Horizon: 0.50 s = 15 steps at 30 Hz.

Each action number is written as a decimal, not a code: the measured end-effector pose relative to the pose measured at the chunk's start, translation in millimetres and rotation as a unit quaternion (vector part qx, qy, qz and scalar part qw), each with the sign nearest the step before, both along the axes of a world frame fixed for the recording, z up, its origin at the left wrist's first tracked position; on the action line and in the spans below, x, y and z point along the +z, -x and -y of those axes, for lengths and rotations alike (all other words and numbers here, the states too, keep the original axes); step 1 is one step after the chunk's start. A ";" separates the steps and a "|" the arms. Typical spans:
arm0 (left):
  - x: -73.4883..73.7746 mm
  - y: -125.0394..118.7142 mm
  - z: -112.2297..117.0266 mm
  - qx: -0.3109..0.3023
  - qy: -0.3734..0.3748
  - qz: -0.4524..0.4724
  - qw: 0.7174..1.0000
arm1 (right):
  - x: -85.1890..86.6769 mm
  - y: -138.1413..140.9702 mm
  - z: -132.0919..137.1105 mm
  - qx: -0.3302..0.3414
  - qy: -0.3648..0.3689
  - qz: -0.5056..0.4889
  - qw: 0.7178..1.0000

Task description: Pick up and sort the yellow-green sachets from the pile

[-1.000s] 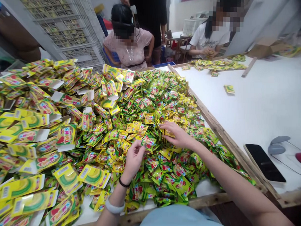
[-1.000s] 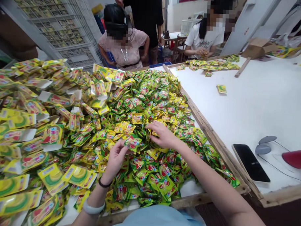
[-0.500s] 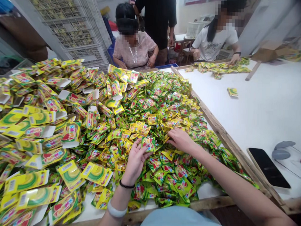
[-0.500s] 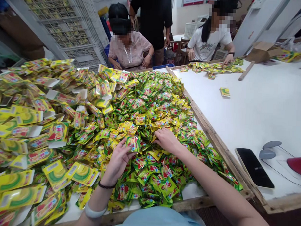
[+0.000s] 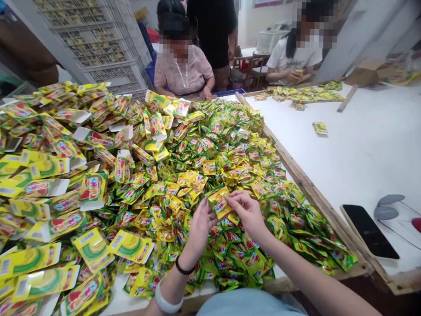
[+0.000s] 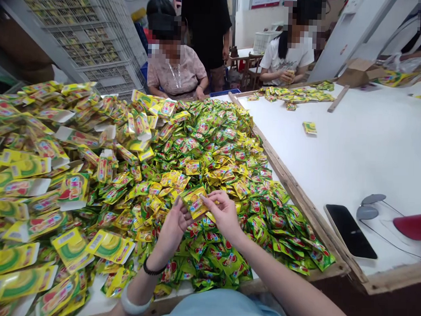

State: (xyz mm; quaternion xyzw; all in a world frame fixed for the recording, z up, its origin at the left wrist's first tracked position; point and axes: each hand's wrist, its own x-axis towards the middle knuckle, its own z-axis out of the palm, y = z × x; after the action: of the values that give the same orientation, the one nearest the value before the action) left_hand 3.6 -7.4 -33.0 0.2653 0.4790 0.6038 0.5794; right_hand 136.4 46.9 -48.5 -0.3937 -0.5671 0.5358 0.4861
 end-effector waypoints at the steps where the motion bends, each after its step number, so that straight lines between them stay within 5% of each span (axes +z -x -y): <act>1: 1.4 -3.3 -0.4 -0.012 -0.017 -0.020 1.000 | -5.7 3.9 2.8 -0.017 -0.002 0.002 1.000; 4: 1.7 -6.7 -2.4 -0.026 -0.058 -0.116 0.991 | -13.2 5.8 3.2 -0.012 0.008 -0.007 1.000; 10: -2.7 -0.1 -19.5 -0.025 -0.136 -0.366 0.920 | 3.1 -9.9 -16.0 0.181 0.084 -0.067 0.978; 13: 11.2 33.0 -48.6 0.009 -0.149 -0.461 0.874 | 6.9 -21.4 -24.6 0.145 0.067 -0.020 0.987; 15: 26.9 75.5 -73.5 0.113 -0.126 -0.555 0.814 | 5.2 -31.3 -27.5 0.125 0.056 -0.007 0.991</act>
State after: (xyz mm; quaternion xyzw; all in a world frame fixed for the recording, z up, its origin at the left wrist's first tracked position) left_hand -71.9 66.2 -6.2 0.5704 0.6657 0.4697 0.1044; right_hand 167.7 74.4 -43.3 -0.3426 -0.5773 0.6260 0.3969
